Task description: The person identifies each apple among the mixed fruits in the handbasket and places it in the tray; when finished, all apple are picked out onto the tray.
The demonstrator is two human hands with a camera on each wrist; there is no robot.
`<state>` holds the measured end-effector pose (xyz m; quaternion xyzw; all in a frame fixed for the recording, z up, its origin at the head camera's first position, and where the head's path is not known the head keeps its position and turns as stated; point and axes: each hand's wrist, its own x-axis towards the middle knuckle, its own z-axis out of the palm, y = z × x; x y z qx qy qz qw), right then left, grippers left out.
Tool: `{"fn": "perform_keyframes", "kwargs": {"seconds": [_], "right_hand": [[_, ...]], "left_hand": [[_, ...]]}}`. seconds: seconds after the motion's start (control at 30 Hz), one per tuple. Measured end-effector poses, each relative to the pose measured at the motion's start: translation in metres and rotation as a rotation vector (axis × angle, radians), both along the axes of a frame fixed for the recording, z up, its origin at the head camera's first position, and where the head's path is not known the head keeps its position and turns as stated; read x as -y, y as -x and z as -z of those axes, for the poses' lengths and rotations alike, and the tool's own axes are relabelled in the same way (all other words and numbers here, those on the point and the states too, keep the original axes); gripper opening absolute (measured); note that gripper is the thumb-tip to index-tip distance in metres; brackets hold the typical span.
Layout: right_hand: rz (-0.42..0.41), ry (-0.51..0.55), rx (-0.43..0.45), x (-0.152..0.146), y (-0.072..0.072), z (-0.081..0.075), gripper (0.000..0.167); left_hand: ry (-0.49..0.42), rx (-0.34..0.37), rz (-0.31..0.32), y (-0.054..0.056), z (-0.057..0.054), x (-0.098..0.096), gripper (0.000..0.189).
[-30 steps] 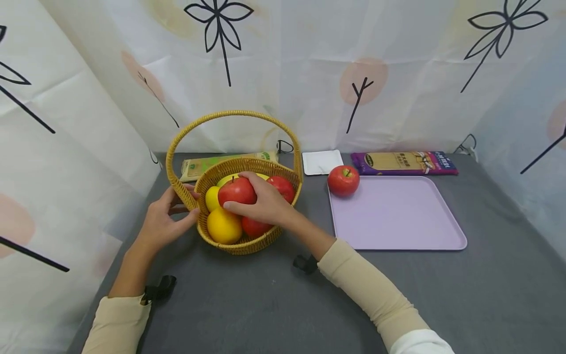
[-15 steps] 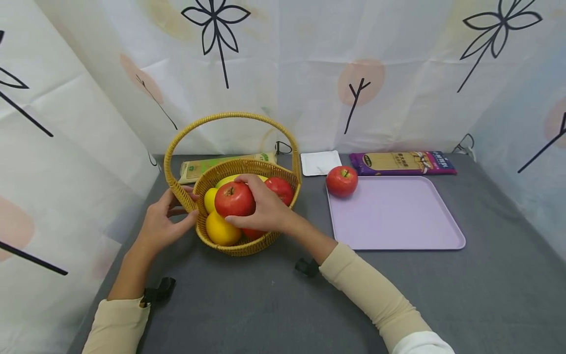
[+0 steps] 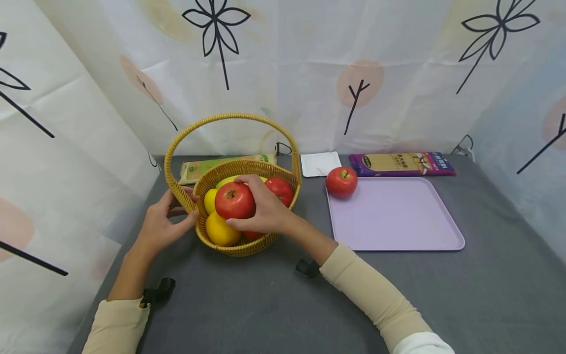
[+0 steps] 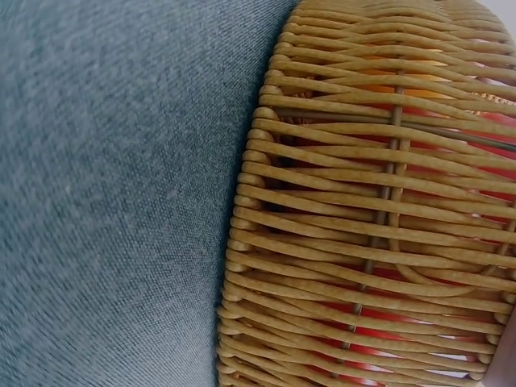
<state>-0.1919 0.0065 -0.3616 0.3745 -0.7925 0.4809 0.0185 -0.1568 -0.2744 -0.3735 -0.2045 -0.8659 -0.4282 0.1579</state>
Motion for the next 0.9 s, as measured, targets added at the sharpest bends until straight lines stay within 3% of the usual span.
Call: {"fn": "perform_keyframes", "kwargs": {"seconds": [0.9], "right_hand": [[-0.047, 0.157, 0.034, -0.019, -0.016, 0.003, 0.077]], "left_hand": [[0.002, -0.01, -0.008, 0.003, 0.004, 0.002, 0.058]]}}
